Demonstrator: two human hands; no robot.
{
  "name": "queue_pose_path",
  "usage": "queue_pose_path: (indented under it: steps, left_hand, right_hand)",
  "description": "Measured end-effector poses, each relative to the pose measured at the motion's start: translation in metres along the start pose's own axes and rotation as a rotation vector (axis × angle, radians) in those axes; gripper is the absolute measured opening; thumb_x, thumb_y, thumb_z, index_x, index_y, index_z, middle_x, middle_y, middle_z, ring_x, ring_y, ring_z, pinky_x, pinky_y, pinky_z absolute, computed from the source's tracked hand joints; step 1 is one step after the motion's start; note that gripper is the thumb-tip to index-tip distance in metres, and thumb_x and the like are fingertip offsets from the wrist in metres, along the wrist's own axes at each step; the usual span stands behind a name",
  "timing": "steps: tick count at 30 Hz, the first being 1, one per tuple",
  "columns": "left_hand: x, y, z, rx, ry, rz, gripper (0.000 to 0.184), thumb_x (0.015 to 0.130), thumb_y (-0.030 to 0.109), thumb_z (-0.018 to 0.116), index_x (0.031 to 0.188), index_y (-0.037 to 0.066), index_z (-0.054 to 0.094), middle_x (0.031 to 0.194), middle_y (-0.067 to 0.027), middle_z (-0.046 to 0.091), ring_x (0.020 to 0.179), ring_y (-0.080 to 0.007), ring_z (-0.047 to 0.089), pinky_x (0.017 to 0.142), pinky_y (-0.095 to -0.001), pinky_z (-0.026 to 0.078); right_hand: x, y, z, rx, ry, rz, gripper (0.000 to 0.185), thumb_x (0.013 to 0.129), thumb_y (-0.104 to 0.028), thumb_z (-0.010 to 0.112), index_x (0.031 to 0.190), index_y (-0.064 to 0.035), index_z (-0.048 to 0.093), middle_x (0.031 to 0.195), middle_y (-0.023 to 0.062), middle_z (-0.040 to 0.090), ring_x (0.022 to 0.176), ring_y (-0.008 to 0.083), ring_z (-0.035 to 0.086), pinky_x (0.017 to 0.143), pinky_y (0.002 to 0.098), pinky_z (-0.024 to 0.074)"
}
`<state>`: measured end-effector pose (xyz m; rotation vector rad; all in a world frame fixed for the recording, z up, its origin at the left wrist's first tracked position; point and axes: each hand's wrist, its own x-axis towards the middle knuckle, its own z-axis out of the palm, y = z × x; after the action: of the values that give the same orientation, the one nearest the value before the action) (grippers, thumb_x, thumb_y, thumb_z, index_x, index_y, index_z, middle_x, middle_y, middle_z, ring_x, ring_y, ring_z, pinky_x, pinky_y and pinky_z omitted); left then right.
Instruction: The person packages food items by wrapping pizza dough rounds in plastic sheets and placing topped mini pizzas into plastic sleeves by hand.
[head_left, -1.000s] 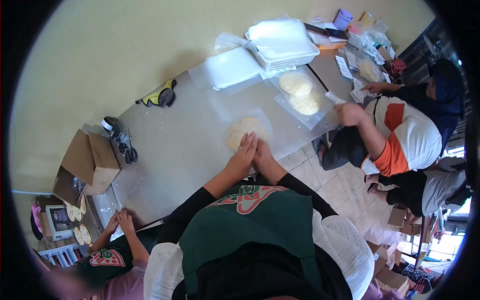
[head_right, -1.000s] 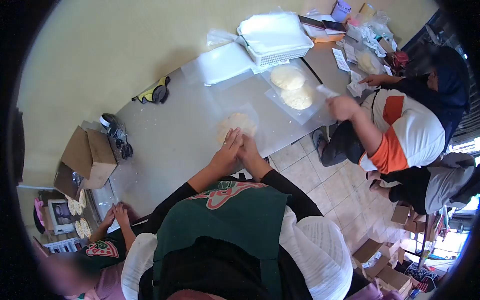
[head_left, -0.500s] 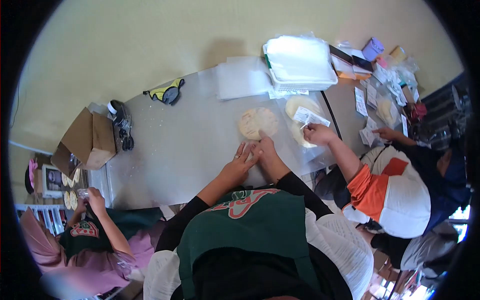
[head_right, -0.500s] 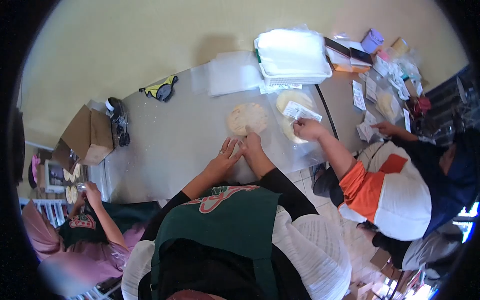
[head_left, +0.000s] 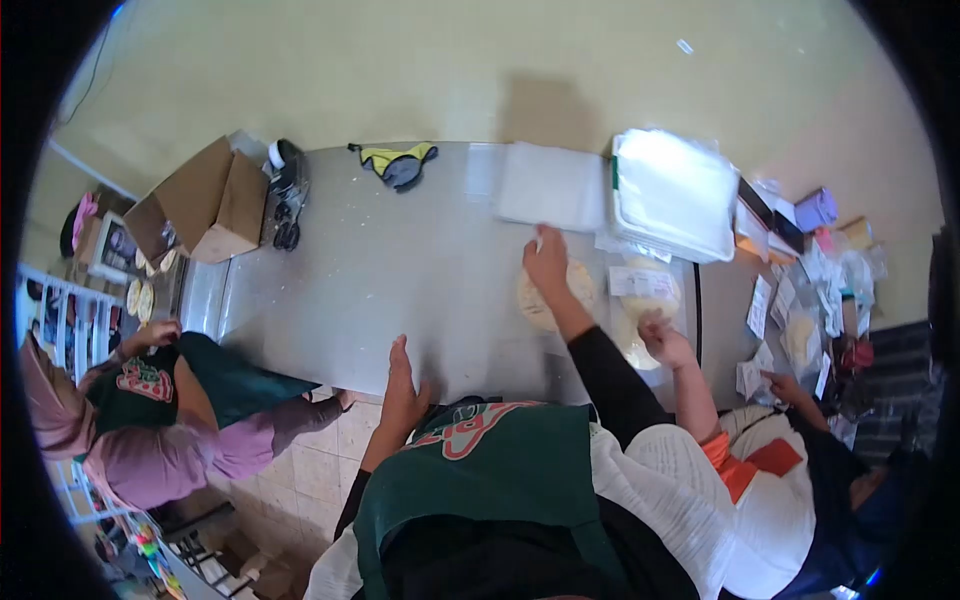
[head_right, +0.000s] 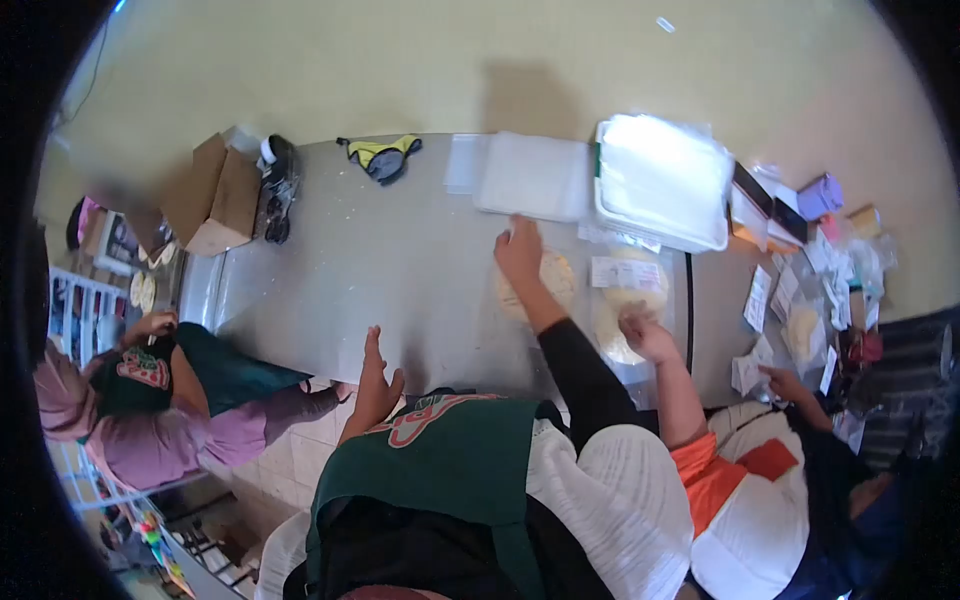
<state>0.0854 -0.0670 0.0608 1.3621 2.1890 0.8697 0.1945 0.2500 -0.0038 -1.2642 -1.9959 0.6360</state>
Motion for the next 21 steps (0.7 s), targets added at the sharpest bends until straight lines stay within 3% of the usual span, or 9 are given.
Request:
queue_pose_path:
  steps: [3,5,6,7,11,15,18,21]
  left_hand:
    - [-0.018,-0.009,-0.001,0.006,0.058,-0.083,0.081,0.076,-0.004,0.053,0.140,0.001,0.003,0.145,-0.0206,0.015,0.132,-0.0364,0.021,0.092,-0.0435,0.041]
    - [-0.025,-0.004,-0.003,-0.085,0.108,-0.136,0.076,0.075,-0.004,0.052,0.137,-0.005,0.008,0.140,-0.0262,0.021,0.131,-0.0397,0.022,0.102,-0.0417,0.028]
    - [-0.029,-0.002,-0.005,-0.127,0.139,-0.162,0.074,0.074,-0.003,0.052,0.135,-0.008,0.010,0.138,-0.0290,0.024,0.130,-0.0414,0.023,0.107,-0.0409,0.022]
    - [-0.038,-0.005,-0.009,-0.112,0.178,-0.186,0.074,0.074,-0.003,0.052,0.135,-0.008,0.010,0.137,-0.0291,0.025,0.129,-0.0413,0.024,0.107,-0.0405,0.023]
    - [-0.048,-0.014,-0.007,-0.066,0.211,-0.173,0.073,0.074,-0.002,0.052,0.135,-0.009,0.013,0.135,-0.0304,0.028,0.127,-0.0413,0.028,0.105,-0.0401,0.027]
    - [-0.050,-0.021,-0.015,0.004,0.217,-0.156,0.072,0.075,0.001,0.052,0.136,-0.007,0.016,0.131,-0.0311,0.033,0.123,-0.0416,0.034,0.103,-0.0410,0.030]
    - [-0.044,-0.027,-0.022,0.026,0.234,-0.157,0.071,0.074,0.003,0.055,0.136,-0.003,0.020,0.128,-0.0281,0.039,0.121,-0.0398,0.038,0.099,-0.0437,0.033]
    - [-0.035,-0.037,-0.029,0.128,0.282,-0.059,0.064,0.074,0.004,0.055,0.133,0.001,0.030,0.125,-0.0250,0.043,0.121,-0.0377,0.040,0.098,-0.0460,0.033]
  right_hand:
    - [0.046,0.010,0.018,-0.489,0.060,-0.169,0.036,0.074,-0.012,0.056,0.109,-0.0040,0.052,0.113,0.0143,0.052,0.104,0.0331,0.050,0.082,0.0460,0.0430]
    - [0.063,0.037,0.037,-0.682,-0.002,-0.312,0.032,0.073,-0.015,0.057,0.104,-0.0061,0.057,0.107,0.0117,0.055,0.101,0.0287,0.053,0.080,0.0480,0.0439]
    - [0.070,0.050,0.038,-0.735,-0.169,-0.258,0.027,0.073,-0.015,0.056,0.099,-0.0065,0.058,0.105,0.0109,0.055,0.097,0.0283,0.055,0.078,0.0462,0.0454]
    - [0.077,0.047,0.054,-0.773,-0.351,-0.249,0.023,0.073,-0.015,0.055,0.094,-0.0069,0.060,0.103,0.0101,0.056,0.093,0.0279,0.057,0.076,0.0444,0.0470]
    - [0.080,0.060,0.064,-0.685,-0.254,-0.340,0.012,0.073,-0.013,0.053,0.079,-0.0057,0.060,0.087,0.0124,0.058,0.075,0.0311,0.061,0.066,0.0411,0.0495]
    - [0.097,0.064,0.067,-0.488,-0.226,-0.077,0.013,0.077,-0.014,0.051,0.081,-0.0046,0.059,0.084,0.0148,0.058,0.082,0.0307,0.060,0.065,0.0447,0.0468]
    - [0.098,0.013,0.040,-0.554,-0.225,-0.078,0.011,0.077,-0.013,0.051,0.079,-0.0034,0.057,0.084,0.0161,0.059,0.082,0.0314,0.060,0.066,0.0439,0.0449]
    - [0.079,-0.022,0.034,-0.462,0.023,-0.327,0.014,0.076,-0.009,0.052,0.087,-0.0018,0.056,0.086,0.0152,0.060,0.079,0.0315,0.059,0.067,0.0414,0.0433]
